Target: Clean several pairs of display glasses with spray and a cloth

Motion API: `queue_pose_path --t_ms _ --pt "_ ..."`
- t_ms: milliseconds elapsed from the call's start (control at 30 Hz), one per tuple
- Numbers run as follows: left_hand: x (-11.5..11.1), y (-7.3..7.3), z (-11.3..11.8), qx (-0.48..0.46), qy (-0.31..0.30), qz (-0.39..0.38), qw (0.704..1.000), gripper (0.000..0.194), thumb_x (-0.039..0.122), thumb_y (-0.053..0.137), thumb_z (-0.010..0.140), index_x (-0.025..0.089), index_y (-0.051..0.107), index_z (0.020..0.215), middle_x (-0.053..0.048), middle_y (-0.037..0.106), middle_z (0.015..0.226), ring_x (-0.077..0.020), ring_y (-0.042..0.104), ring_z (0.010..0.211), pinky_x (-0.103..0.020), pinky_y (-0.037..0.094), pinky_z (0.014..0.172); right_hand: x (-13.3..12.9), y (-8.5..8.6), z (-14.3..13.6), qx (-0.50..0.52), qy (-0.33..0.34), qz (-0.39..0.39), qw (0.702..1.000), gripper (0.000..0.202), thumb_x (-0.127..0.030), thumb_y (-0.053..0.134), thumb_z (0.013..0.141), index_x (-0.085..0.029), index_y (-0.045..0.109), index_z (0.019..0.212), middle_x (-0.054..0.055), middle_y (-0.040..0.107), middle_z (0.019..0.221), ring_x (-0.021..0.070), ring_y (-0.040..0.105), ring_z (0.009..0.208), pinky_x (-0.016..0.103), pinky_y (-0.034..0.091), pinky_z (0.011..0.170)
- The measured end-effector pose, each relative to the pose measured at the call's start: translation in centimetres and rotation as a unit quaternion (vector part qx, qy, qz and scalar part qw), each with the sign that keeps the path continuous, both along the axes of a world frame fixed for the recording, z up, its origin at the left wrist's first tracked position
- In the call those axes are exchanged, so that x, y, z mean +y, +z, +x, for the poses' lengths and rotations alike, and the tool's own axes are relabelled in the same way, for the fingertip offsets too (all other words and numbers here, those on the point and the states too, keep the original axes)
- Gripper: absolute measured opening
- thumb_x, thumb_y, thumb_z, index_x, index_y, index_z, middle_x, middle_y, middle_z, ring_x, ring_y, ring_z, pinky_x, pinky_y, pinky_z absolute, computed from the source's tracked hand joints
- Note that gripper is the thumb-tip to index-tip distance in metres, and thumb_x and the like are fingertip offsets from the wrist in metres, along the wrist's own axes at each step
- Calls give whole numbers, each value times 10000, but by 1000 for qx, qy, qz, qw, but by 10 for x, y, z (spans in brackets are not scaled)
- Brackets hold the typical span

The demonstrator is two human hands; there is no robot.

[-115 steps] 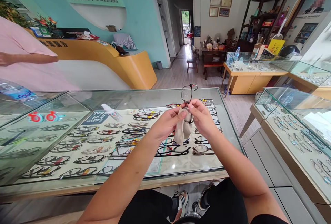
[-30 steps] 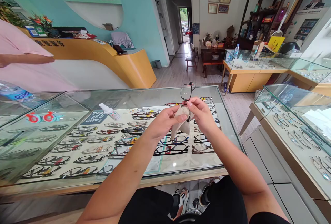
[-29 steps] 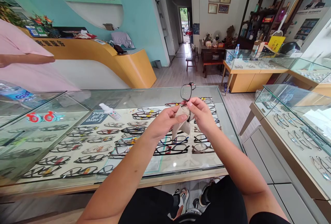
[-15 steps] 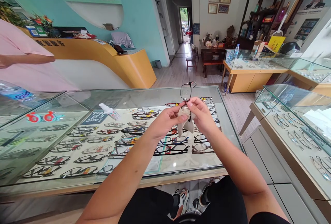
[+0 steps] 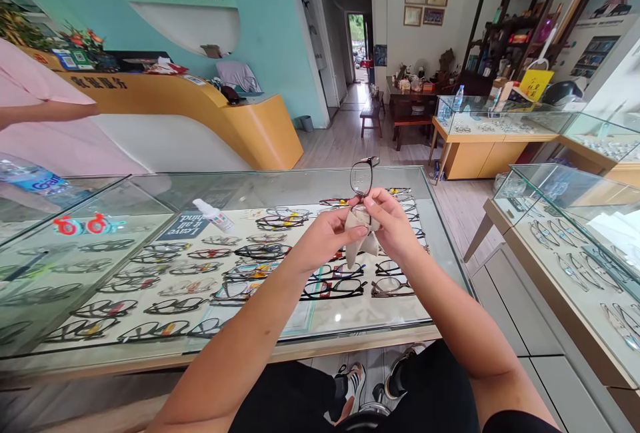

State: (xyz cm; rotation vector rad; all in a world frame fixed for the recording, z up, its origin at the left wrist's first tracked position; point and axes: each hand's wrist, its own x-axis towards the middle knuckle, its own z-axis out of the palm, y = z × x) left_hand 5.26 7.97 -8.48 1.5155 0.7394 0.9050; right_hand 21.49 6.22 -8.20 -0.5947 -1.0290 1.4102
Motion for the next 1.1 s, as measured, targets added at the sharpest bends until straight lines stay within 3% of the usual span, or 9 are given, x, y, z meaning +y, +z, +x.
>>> queue_pose_path --t_ms 333,700,900,1100 --pt "-4 -3 7 -74 6 -26 997 505 427 988 662 160 766 1028 4 651 839 -137 545 761 -253 455 710 -3 0 1 21 16 3 1000 424 -564 941 782 -284 649 910 -15 760 928 151 644 729 296 548 725" --pt "-5 0 9 -49 -7 -22 999 498 575 968 680 173 684 756 16 563 720 -133 473 686 -270 394 672 -1 0 4 18 -3 -3 1000 449 -564 945 754 -290 640 939 -1 712 942 155 594 732 284 502 660" --pt "-4 -5 10 -4 15 14 1000 513 656 889 758 165 743 786 -20 637 790 -170 520 780 -299 399 766 -1 3 5 35 -5 -6 999 460 -543 979 715 -280 658 911 -3 699 939 143 568 737 266 484 655" --pt "-4 -6 9 -1 27 27 999 514 648 897 750 170 707 750 -2 602 728 -161 485 735 -297 370 727 -1 1 6 27 -8 -4 1000 441 -547 955 741 -287 645 918 2 716 948 155 571 735 290 501 670"
